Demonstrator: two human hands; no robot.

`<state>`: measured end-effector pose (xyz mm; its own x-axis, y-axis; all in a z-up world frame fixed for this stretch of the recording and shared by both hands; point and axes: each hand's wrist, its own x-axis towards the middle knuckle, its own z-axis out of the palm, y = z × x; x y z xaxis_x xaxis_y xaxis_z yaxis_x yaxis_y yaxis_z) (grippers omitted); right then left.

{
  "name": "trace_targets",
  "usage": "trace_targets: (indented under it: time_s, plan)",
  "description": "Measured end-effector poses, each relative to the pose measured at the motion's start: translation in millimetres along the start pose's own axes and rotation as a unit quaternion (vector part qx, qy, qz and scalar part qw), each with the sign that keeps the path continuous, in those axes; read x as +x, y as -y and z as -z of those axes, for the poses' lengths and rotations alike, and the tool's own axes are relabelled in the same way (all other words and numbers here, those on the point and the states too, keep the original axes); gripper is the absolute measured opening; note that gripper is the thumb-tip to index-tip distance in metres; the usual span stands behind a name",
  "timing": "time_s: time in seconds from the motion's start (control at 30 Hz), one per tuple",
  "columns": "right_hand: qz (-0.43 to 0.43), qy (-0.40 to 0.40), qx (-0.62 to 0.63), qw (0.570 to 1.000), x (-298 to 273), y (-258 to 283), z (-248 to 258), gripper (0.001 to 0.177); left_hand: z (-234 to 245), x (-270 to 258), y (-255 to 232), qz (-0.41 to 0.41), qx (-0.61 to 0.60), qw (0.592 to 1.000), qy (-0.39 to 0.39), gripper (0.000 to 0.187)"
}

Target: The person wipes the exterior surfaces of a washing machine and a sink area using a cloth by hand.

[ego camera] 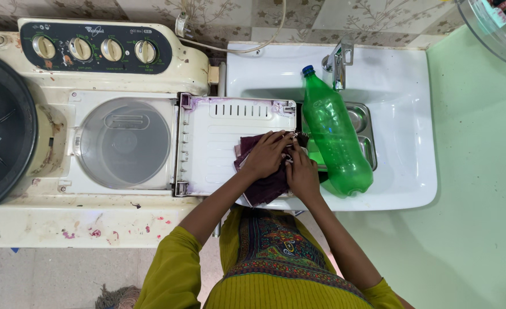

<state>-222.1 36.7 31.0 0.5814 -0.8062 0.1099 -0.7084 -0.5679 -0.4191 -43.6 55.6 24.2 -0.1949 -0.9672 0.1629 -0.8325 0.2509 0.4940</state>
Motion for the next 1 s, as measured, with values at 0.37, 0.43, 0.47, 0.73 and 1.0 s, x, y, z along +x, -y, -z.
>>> trace_targets:
  time_s: [0.37,0.43,0.47,0.73,1.0]
  plan:
    - [-0.008,0.003,0.020,1.000,11.6,-1.1,5.8,0.060,-3.5,5.9,6.7,-0.025,0.046,0.999,-0.011,0.056]
    - [0.010,-0.012,0.004,1.000,9.7,0.7,4.5,0.049,-5.1,3.8,9.1,-0.044,0.072,0.996,-0.025,0.057]
    - [0.019,-0.019,-0.003,1.000,9.6,1.5,3.4,0.043,-6.3,4.5,9.3,-0.043,0.110,0.993,-0.017,0.057]
    - [0.063,-0.057,-0.034,0.996,38.4,6.7,4.2,0.039,-17.0,6.9,12.3,0.047,0.197,0.979,0.012,0.064]
    - [0.063,-0.035,-0.066,0.995,45.7,24.3,-4.4,0.050,-17.0,-10.0,18.1,0.071,0.182,0.980,-0.032,0.069]
